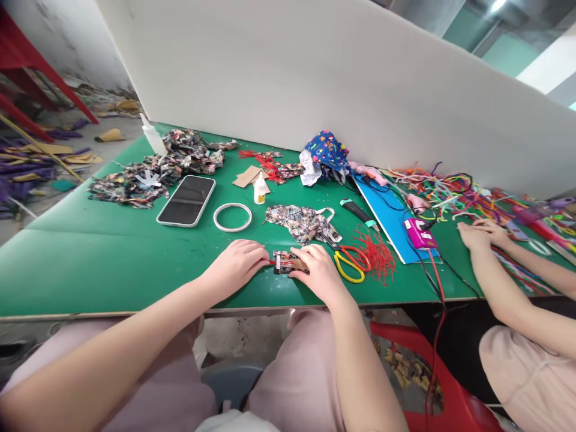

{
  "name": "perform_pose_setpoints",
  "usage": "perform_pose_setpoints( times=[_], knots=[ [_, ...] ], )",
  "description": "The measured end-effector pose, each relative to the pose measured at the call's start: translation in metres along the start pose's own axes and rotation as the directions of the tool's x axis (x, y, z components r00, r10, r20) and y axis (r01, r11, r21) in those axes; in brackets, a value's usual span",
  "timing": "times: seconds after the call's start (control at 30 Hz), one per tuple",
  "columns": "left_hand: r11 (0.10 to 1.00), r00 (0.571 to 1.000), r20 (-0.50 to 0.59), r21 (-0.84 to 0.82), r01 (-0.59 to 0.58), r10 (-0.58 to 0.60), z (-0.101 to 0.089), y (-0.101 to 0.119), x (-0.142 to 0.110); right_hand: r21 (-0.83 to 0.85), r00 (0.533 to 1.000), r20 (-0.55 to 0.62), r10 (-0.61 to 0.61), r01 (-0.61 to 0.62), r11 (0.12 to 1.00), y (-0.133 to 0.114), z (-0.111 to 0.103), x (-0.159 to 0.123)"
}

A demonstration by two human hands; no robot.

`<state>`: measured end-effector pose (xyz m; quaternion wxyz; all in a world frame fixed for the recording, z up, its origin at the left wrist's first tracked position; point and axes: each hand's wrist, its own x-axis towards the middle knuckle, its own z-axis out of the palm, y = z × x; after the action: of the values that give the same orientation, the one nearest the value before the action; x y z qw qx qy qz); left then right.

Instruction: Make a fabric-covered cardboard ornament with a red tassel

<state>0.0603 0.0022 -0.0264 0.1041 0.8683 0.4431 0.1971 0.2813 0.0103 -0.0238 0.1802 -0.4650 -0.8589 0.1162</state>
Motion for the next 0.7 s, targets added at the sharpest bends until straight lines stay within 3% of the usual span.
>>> perform_pose_setpoints(
  times=[0.37, 0.5, 0.6, 0.7],
  knots=[
    [0.987, 0.999, -0.031, -0.158, 0.026, -0.031, -0.011, 0.006, -0.003, 0.032, 0.997, -0.053, -0.051, 0.053, 0.998, -0.004, 0.005, 0.002],
    [0.944, 0.985, -0.146, -0.326, 0.042, -0.095, -0.016, 0.003, -0.005, -0.018, 0.988, -0.131, -0.085, 0.083, 0.996, -0.012, -0.005, 0.004],
    [0.809, 0.983, -0.122, -0.587, 0.038, -0.135, -0.017, 0.005, -0.006, -0.113, 0.982, -0.125, -0.138, 0.124, 0.986, -0.022, -0.014, 0.007],
    [0.497, 0.993, 0.050, -0.862, 0.099, -0.111, -0.020, 0.008, -0.006, -0.186, 0.979, -0.081, -0.185, 0.168, 0.968, -0.038, -0.025, 0.016]
  ],
)
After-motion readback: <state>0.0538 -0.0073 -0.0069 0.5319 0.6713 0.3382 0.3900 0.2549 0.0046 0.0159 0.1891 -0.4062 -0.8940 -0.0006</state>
